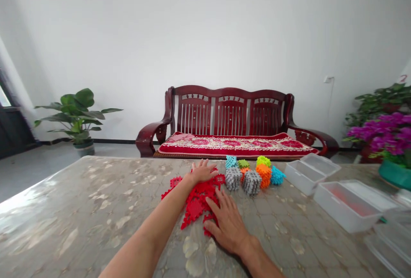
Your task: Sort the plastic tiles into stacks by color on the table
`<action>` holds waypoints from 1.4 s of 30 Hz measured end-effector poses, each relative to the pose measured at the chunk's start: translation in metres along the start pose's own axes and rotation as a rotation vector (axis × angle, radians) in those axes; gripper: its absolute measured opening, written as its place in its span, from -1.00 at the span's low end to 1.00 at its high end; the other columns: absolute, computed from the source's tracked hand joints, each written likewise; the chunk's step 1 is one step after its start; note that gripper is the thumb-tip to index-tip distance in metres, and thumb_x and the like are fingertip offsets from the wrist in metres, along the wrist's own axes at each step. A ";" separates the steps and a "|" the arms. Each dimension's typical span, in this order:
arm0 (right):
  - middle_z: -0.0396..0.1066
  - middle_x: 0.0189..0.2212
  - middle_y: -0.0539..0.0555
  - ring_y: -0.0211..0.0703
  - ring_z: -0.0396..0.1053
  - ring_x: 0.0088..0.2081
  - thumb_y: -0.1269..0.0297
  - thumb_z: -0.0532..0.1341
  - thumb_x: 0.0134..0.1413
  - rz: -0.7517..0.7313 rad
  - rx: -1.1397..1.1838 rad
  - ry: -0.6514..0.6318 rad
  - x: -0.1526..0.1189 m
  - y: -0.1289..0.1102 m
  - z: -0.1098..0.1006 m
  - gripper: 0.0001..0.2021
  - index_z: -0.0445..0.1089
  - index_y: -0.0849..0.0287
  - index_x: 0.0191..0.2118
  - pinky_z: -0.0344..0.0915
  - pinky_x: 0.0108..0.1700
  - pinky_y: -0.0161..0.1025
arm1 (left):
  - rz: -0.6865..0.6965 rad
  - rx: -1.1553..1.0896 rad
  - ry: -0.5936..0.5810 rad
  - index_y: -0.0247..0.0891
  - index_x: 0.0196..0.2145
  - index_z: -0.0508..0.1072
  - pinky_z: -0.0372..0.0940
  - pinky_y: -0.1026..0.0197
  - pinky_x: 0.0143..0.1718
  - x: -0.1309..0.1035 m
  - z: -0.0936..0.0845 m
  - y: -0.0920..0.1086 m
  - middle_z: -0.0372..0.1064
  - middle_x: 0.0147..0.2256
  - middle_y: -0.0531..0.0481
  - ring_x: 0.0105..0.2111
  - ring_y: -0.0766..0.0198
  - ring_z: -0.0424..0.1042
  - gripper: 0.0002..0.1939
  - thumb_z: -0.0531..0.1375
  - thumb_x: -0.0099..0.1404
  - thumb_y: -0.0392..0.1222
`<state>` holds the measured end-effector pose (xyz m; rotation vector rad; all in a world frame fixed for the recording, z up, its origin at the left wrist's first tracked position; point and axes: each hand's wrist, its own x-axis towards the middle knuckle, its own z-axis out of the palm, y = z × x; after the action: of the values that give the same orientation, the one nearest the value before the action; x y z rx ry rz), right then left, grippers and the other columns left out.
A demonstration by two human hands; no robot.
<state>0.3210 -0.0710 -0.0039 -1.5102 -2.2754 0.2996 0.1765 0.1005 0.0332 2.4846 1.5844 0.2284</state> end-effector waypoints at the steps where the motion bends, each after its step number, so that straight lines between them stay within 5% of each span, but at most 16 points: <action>1: -0.17 0.44 0.12 0.21 -0.22 0.43 -0.03 0.21 0.19 -0.001 0.004 -0.010 0.000 0.001 0.001 -0.37 0.12 -0.18 0.35 -0.16 0.36 0.23 | 0.012 -0.004 -0.020 0.10 0.22 0.32 -0.04 -0.60 0.11 0.002 0.002 -0.001 0.12 0.33 -0.22 0.31 -0.30 0.05 -0.41 -0.04 0.34 0.30; 11: -0.01 0.40 0.08 0.15 -0.08 0.40 -0.09 0.07 0.29 0.003 -0.014 -0.011 0.004 -0.002 0.004 -0.45 0.13 -0.18 0.34 -0.19 0.37 0.24 | 0.160 -0.044 0.001 0.05 0.13 0.42 0.10 -0.29 0.18 -0.016 0.008 -0.020 0.33 0.15 -0.12 0.17 -0.05 0.26 -0.54 0.08 0.32 0.10; 23: 0.10 0.36 0.10 0.07 0.03 0.36 -0.04 0.07 0.30 -0.013 -0.028 0.029 0.004 -0.005 0.001 -0.48 0.17 -0.10 0.32 -0.14 0.37 0.19 | 0.113 -0.184 0.120 -0.16 -0.31 0.56 0.17 0.14 0.12 -0.028 0.004 -0.031 0.51 -0.18 -0.05 -0.04 0.15 0.36 -0.66 0.00 0.34 -0.04; 28: 0.13 0.34 0.11 0.04 0.04 0.34 -0.02 0.08 0.30 -0.014 0.004 0.031 0.005 -0.005 -0.001 -0.49 0.20 -0.06 0.30 -0.12 0.36 0.14 | 0.040 -0.280 0.192 -0.20 -0.20 0.50 0.25 0.16 -0.02 -0.016 -0.003 -0.022 0.49 -0.21 -0.05 -0.15 0.17 0.40 -0.58 -0.12 0.38 -0.05; 31: 0.16 0.32 0.10 0.05 0.07 0.33 0.00 0.08 0.31 -0.027 0.004 0.053 0.005 -0.004 -0.001 -0.52 0.23 -0.06 0.28 -0.08 0.35 0.12 | 0.085 -0.338 0.161 -0.20 -0.13 0.49 0.26 0.21 -0.05 -0.008 -0.006 -0.007 0.51 -0.17 -0.02 -0.15 0.21 0.41 -0.57 -0.11 0.38 -0.02; 37: 0.27 0.24 0.10 0.02 0.18 0.24 0.07 0.15 0.27 -0.071 -0.004 0.122 0.006 -0.002 0.000 -0.57 0.32 0.00 0.21 0.04 0.28 0.00 | 0.169 -0.377 0.028 -0.28 -0.38 0.53 0.29 0.21 -0.16 -0.015 -0.012 0.003 0.52 -0.38 -0.04 -0.32 0.22 0.44 -0.42 -0.18 0.39 0.08; 42: 0.46 -0.09 0.07 -0.08 0.32 -0.02 0.29 0.12 0.28 -0.030 -0.015 0.233 0.006 -0.005 -0.002 -0.82 0.47 0.08 -0.13 0.17 0.06 -0.16 | 0.203 -0.359 -0.049 -0.30 -0.38 0.53 0.32 0.25 -0.25 -0.025 -0.010 0.000 0.50 -0.44 -0.02 -0.39 0.25 0.45 -0.44 -0.15 0.39 0.06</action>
<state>0.3153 -0.0672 0.0011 -1.4346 -2.1188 0.0929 0.1641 0.0786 0.0426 2.3418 1.1518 0.4356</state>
